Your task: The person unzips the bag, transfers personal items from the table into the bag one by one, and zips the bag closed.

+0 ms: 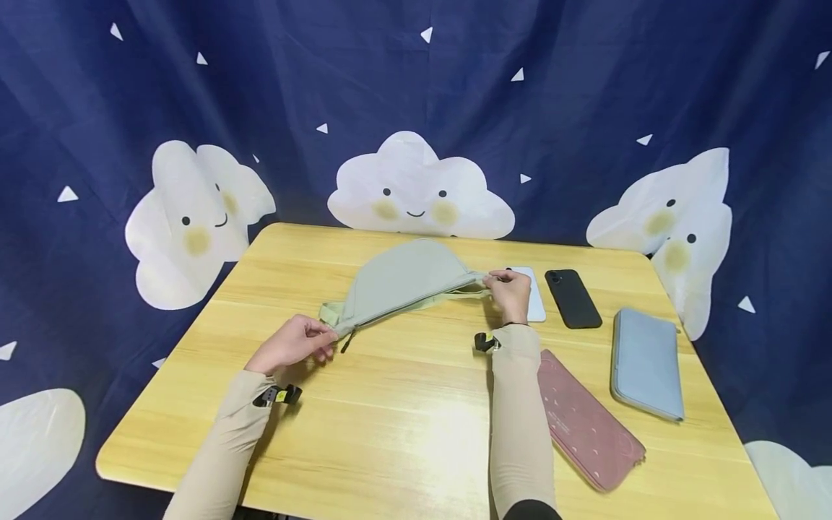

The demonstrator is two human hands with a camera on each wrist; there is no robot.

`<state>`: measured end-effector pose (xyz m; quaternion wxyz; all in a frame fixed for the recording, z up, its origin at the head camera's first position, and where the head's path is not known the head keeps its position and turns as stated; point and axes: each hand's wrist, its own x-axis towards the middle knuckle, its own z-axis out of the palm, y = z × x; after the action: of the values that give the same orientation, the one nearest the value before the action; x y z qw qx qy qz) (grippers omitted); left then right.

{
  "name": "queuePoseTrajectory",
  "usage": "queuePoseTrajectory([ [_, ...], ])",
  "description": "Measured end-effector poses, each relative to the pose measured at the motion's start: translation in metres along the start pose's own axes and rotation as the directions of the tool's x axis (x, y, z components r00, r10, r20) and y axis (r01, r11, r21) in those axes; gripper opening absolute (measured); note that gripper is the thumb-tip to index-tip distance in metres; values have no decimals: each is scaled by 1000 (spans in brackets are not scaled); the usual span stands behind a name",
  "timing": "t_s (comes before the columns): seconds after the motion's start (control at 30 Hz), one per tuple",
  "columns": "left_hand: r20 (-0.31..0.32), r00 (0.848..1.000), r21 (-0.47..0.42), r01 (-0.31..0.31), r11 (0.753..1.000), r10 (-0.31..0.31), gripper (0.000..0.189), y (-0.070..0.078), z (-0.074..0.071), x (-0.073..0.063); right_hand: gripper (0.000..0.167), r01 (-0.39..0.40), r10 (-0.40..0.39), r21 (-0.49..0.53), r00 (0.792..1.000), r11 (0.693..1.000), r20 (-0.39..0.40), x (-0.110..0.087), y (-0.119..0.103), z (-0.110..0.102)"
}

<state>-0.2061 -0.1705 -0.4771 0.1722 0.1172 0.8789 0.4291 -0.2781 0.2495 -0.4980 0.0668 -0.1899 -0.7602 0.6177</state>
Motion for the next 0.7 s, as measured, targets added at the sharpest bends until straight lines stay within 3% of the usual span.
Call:
queuePoseTrajectory([
  [0.13, -25, 998, 57, -63, 996, 65, 27, 15, -11, 12, 35, 4, -4, -13, 1000, 1000, -5, 1, -2, -3],
  [0.3, -109, 985, 148, -115, 982, 132, 28, 37, -15, 35, 34, 2, -2, -36, 1000, 999, -8, 1, -2, -4],
  [0.43, -162, 964, 278, -161, 947, 211, 25, 50, -6, 60, 33, 3, -3, -42, 1000, 999, -14, 0, -3, -4],
  [0.53, -178, 954, 381, -158, 911, 240, 23, 56, 7, 75, 32, 6, -7, -31, 1000, 1000, -16, -1, -3, -3],
  [0.7, -133, 973, 512, -95, 854, 188, 24, 62, 28, 85, 33, 13, -13, -36, 1000, 999, -11, -1, -2, -2],
])
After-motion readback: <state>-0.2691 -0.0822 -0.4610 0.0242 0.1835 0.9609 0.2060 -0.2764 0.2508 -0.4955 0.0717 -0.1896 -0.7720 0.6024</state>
